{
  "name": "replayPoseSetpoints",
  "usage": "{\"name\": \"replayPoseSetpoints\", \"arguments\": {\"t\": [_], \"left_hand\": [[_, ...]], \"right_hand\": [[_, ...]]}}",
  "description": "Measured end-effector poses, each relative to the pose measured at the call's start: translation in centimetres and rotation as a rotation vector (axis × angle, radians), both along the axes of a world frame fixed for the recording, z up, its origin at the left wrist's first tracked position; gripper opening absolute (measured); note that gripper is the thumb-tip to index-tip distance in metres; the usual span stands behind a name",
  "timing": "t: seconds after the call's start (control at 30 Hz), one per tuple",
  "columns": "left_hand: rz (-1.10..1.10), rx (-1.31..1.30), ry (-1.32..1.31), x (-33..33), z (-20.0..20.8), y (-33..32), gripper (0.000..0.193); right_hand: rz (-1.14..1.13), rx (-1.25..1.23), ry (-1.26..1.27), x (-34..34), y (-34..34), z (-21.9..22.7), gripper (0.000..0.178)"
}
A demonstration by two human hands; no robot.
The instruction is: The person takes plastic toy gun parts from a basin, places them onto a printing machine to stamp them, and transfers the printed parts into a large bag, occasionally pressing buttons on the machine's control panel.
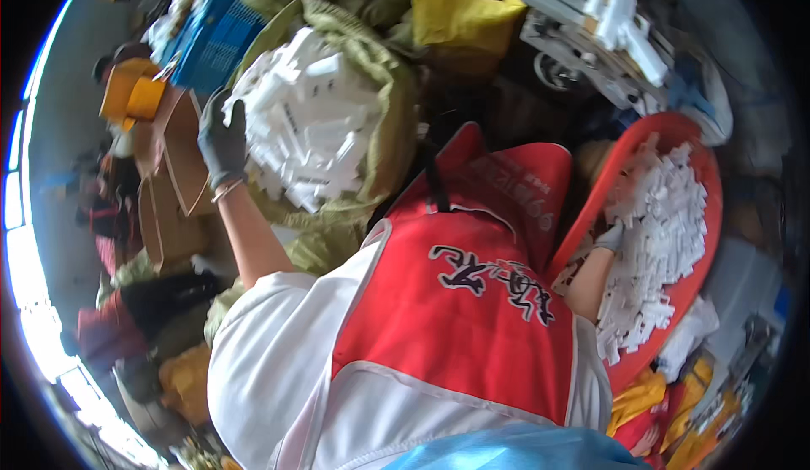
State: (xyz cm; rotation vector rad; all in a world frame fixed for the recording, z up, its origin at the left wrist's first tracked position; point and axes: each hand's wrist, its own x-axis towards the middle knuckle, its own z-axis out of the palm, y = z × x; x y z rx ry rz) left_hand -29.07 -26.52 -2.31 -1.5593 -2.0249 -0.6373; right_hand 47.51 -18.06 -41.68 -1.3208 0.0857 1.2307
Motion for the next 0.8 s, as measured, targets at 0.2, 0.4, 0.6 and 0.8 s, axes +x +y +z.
{"name": "replayPoseSetpoints", "arguments": {"t": [0.2, 0.4, 0.6, 0.8], "left_hand": [[-0.218, -0.011, -0.416, 6.1, 0.2, 7.3, 0.024], [-0.644, -0.06, -0.461, 16.1, 1.0, 15.7, 0.023], [-0.883, -0.121, -0.571, 22.1, 1.2, 19.6, 0.021], [-1.008, -0.127, -0.522, 25.9, 1.4, 23.2, 0.021]], "right_hand": [[-0.088, 0.371, 0.192, -2.3, -4.2, 2.3, 0.031], [-0.263, 0.421, 0.231, -4.6, -9.3, 9.6, 0.065], [-0.161, 0.52, 0.016, -4.0, -10.0, 13.0, 0.036], [-0.13, 0.468, 0.036, -2.6, -10.1, 11.4, 0.04]]}}
